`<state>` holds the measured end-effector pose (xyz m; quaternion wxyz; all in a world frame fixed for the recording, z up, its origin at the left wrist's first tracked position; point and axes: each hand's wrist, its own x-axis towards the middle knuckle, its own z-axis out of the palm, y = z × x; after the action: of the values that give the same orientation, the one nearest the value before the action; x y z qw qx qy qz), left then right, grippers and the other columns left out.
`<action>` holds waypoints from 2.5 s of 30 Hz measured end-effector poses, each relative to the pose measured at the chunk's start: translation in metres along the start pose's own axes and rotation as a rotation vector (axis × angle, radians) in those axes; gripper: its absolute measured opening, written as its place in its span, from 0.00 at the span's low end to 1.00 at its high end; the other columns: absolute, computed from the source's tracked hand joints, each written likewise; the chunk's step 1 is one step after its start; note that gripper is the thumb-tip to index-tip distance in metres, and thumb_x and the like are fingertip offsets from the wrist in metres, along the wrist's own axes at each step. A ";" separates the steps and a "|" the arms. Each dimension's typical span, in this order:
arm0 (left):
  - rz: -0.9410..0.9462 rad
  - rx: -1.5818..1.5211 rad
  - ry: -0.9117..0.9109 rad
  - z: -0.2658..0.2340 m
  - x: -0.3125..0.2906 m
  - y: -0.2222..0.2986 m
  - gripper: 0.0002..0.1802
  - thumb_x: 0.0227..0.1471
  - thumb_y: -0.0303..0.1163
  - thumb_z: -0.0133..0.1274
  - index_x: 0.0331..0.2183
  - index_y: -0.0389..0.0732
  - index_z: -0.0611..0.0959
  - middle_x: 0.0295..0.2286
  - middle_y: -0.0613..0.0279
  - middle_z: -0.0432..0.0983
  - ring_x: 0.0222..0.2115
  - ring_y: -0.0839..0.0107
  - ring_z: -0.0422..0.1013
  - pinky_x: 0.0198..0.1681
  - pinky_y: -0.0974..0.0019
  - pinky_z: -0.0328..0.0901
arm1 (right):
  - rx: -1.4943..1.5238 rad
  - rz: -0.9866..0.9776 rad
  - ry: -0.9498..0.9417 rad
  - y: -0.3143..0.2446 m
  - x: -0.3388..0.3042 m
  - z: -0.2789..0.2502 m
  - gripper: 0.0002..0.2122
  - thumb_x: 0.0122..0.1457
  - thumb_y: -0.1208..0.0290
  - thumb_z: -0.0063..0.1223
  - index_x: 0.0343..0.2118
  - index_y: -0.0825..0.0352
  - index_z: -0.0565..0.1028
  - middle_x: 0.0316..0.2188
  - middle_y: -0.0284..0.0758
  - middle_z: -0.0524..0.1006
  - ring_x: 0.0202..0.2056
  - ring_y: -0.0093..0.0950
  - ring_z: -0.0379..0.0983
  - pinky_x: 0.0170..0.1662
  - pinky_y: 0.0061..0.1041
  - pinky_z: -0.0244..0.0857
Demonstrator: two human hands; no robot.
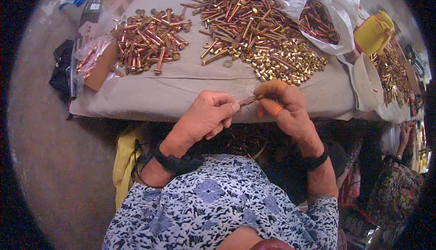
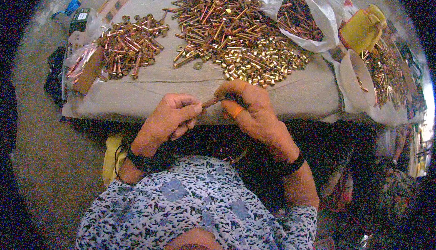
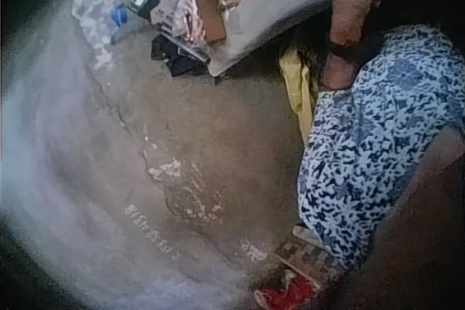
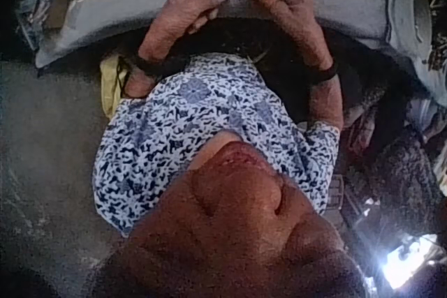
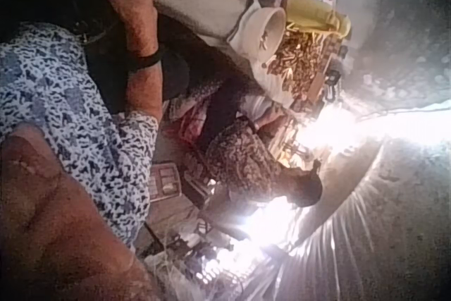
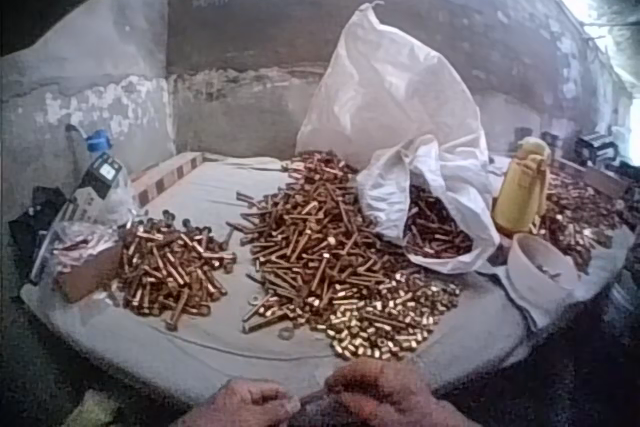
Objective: Placing metal washers onto bolts and sorting them on a workspace.
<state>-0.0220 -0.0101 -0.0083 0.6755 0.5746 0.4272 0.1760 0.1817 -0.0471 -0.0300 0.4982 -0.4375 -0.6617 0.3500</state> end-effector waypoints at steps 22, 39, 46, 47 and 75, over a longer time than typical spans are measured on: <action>0.122 0.167 0.132 0.014 -0.002 0.004 0.09 0.50 0.33 0.47 0.27 0.36 0.75 0.13 0.68 0.67 0.09 0.84 0.59 0.10 0.78 0.54 | -0.324 0.193 -0.054 -0.013 0.003 -0.006 0.09 0.51 0.67 0.51 0.26 0.69 0.75 0.19 0.39 0.74 0.22 0.26 0.71 0.24 0.26 0.62; 0.091 0.066 0.140 0.012 0.001 0.007 0.09 0.51 0.33 0.47 0.26 0.37 0.75 0.13 0.68 0.66 0.08 0.84 0.58 0.08 0.79 0.52 | -0.169 -0.250 0.318 -0.004 0.012 0.006 0.07 0.48 0.70 0.54 0.22 0.67 0.71 0.19 0.35 0.70 0.22 0.28 0.68 0.25 0.26 0.61; 0.111 0.065 0.093 0.011 0.001 0.004 0.09 0.51 0.33 0.46 0.26 0.36 0.75 0.13 0.68 0.67 0.08 0.84 0.59 0.08 0.79 0.52 | -0.247 0.118 0.070 0.003 0.002 -0.009 0.05 0.52 0.74 0.49 0.31 0.68 0.71 0.27 0.31 0.71 0.32 0.20 0.66 0.35 0.19 0.60; 0.113 0.059 0.095 0.011 0.001 0.005 0.09 0.51 0.32 0.46 0.26 0.36 0.75 0.13 0.68 0.67 0.08 0.84 0.59 0.08 0.79 0.52 | -0.187 0.029 0.145 0.003 0.003 -0.007 0.05 0.52 0.74 0.49 0.31 0.68 0.71 0.28 0.31 0.71 0.31 0.20 0.66 0.34 0.19 0.60; 0.079 -0.011 0.201 0.010 0.007 0.003 0.11 0.50 0.36 0.47 0.28 0.38 0.76 0.14 0.68 0.68 0.07 0.83 0.57 0.07 0.79 0.50 | -0.259 -0.133 -0.032 0.005 0.002 -0.004 0.05 0.48 0.72 0.54 0.25 0.67 0.74 0.16 0.36 0.70 0.17 0.25 0.64 0.19 0.26 0.56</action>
<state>-0.0095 -0.0111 -0.0086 0.6250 0.5667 0.4689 0.2617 0.1861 -0.0430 -0.0328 0.4489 -0.4478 -0.7367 0.2349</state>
